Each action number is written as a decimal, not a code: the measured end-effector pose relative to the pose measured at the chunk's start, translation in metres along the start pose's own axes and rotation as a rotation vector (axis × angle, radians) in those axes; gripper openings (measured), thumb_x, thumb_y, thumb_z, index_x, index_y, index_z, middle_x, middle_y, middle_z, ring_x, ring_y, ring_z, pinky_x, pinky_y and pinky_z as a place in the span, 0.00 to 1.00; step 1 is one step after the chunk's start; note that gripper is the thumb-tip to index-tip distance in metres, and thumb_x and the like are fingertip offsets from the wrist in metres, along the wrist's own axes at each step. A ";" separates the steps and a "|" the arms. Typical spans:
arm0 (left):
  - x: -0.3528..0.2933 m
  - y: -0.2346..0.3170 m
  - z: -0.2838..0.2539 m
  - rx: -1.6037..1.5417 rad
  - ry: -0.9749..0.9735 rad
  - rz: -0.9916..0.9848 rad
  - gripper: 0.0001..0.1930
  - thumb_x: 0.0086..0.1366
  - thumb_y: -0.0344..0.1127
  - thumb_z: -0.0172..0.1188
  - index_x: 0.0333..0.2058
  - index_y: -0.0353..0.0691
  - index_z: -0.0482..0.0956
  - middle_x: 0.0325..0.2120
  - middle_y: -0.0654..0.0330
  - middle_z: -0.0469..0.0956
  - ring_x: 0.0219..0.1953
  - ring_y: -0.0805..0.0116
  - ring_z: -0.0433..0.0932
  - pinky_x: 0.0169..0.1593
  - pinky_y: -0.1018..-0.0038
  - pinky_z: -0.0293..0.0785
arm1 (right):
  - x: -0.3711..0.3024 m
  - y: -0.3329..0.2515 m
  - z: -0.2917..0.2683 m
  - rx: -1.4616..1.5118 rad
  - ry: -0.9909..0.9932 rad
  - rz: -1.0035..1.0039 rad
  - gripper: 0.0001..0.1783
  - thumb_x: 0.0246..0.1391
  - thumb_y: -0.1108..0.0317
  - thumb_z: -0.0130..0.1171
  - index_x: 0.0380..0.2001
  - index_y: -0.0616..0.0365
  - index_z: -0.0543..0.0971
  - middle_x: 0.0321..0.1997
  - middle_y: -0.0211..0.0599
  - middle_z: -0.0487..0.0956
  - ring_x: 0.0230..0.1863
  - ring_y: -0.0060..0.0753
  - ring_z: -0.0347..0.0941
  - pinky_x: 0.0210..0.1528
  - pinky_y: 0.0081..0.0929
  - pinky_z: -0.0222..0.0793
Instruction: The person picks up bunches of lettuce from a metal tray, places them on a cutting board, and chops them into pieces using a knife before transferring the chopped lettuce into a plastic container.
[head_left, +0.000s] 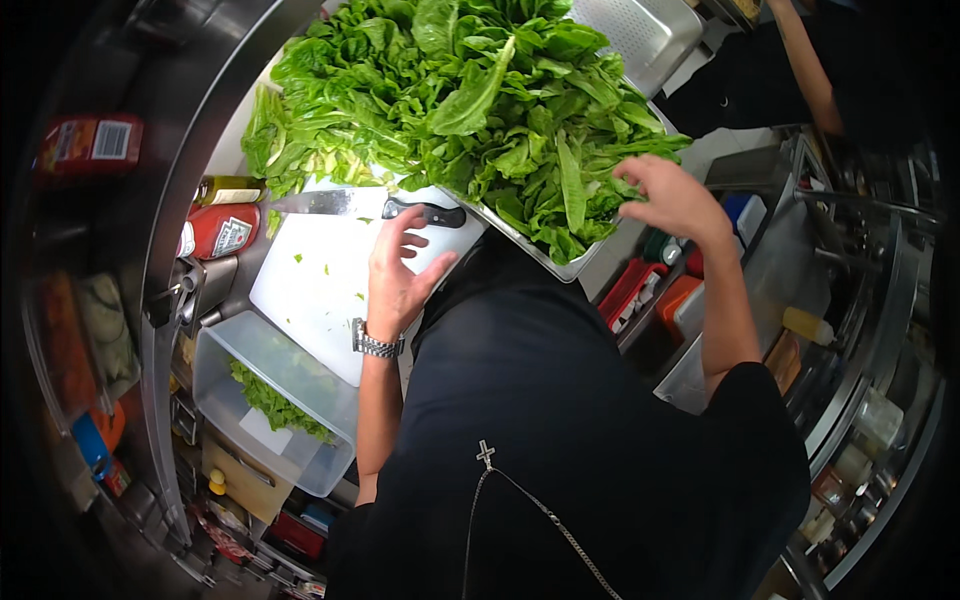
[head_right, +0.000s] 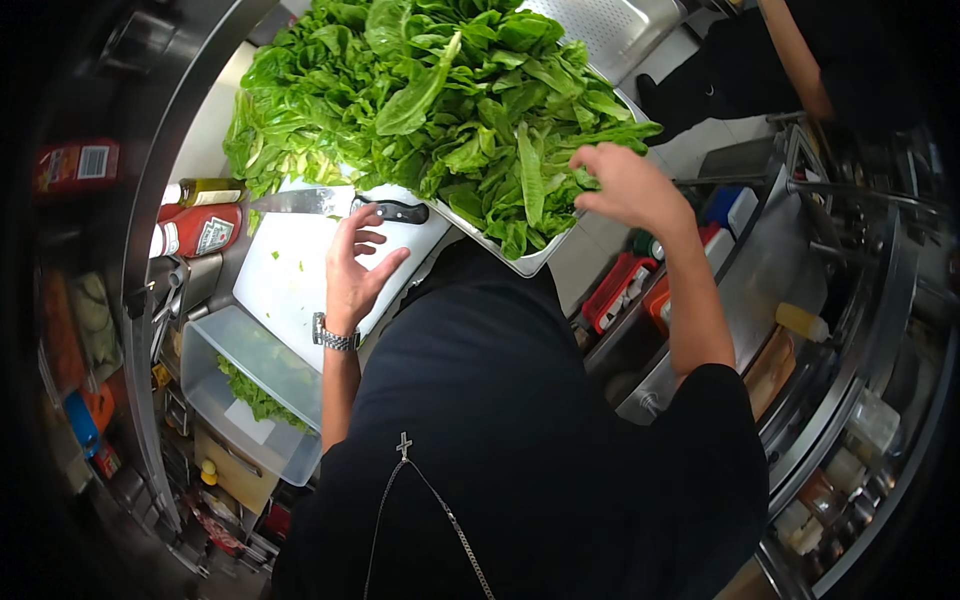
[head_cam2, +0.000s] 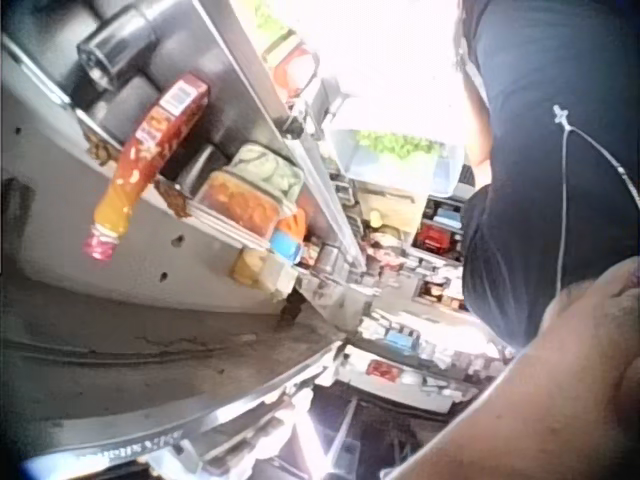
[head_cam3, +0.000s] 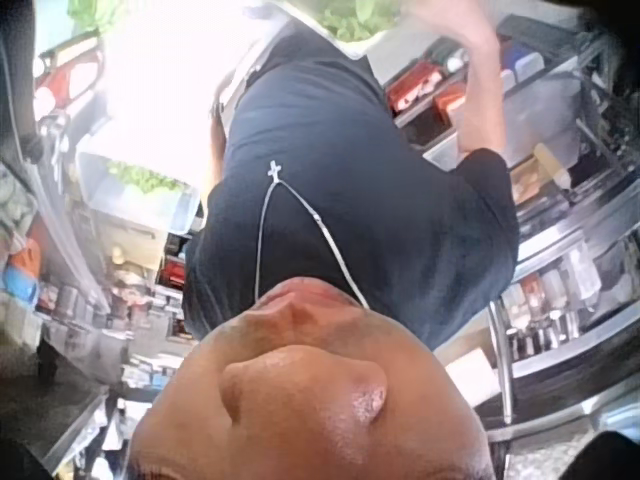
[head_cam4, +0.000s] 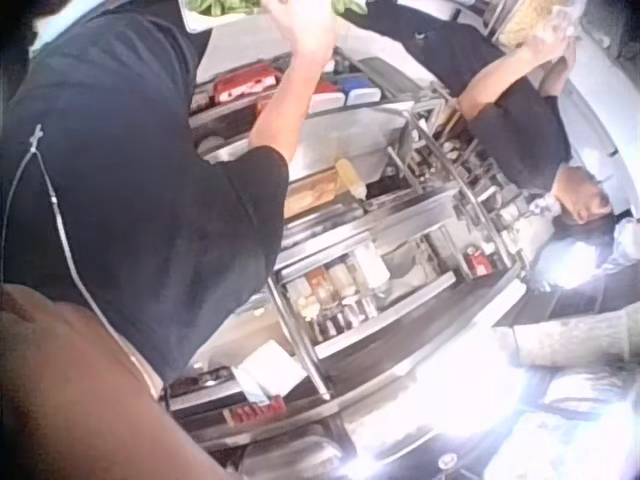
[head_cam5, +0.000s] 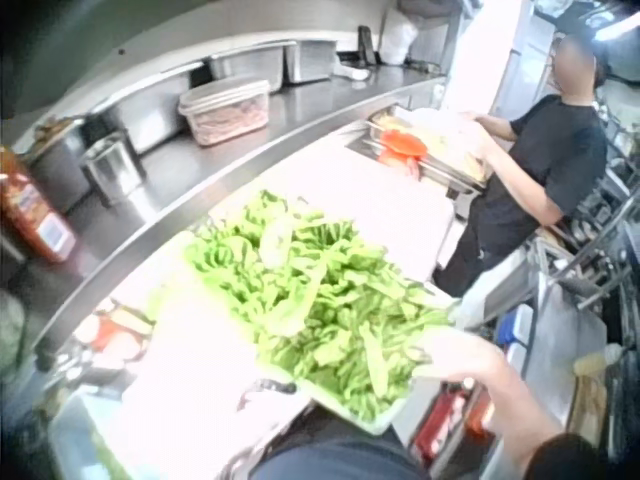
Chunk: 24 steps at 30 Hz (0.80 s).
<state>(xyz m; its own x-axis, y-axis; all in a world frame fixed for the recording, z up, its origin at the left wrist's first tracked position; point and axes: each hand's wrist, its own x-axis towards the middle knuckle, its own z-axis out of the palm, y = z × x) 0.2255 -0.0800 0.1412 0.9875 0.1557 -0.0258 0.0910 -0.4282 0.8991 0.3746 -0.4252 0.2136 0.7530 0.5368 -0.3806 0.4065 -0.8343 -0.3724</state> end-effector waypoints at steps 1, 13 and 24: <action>0.004 0.005 0.004 0.039 -0.082 0.004 0.32 0.50 0.33 0.75 0.55 0.38 0.74 0.45 0.58 0.79 0.39 0.69 0.79 0.42 0.72 0.76 | -0.007 -0.002 0.009 -0.003 -0.040 0.047 0.22 0.53 0.62 0.64 0.50 0.60 0.75 0.44 0.46 0.77 0.49 0.49 0.74 0.53 0.41 0.70; 0.045 0.060 0.090 0.738 -0.214 0.282 0.30 0.60 0.58 0.63 0.40 0.30 0.78 0.35 0.47 0.79 0.38 0.49 0.76 0.43 0.59 0.73 | 0.060 -0.014 0.061 -0.132 -0.056 0.473 0.51 0.55 0.25 0.45 0.65 0.58 0.66 0.59 0.62 0.73 0.58 0.58 0.72 0.61 0.46 0.67; 0.033 0.048 0.111 0.178 -0.464 0.175 0.31 0.60 0.50 0.66 0.53 0.31 0.74 0.54 0.40 0.72 0.53 0.42 0.74 0.58 0.58 0.71 | 0.074 -0.023 0.049 -0.079 -0.084 0.362 0.48 0.50 0.33 0.58 0.63 0.60 0.68 0.53 0.61 0.76 0.57 0.57 0.73 0.59 0.43 0.68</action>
<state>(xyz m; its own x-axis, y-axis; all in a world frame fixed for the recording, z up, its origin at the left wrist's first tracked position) 0.2766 -0.1940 0.1355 0.9395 -0.3249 -0.1085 -0.1002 -0.5634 0.8201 0.3956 -0.3602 0.1531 0.8112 0.2114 -0.5453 0.1630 -0.9772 -0.1362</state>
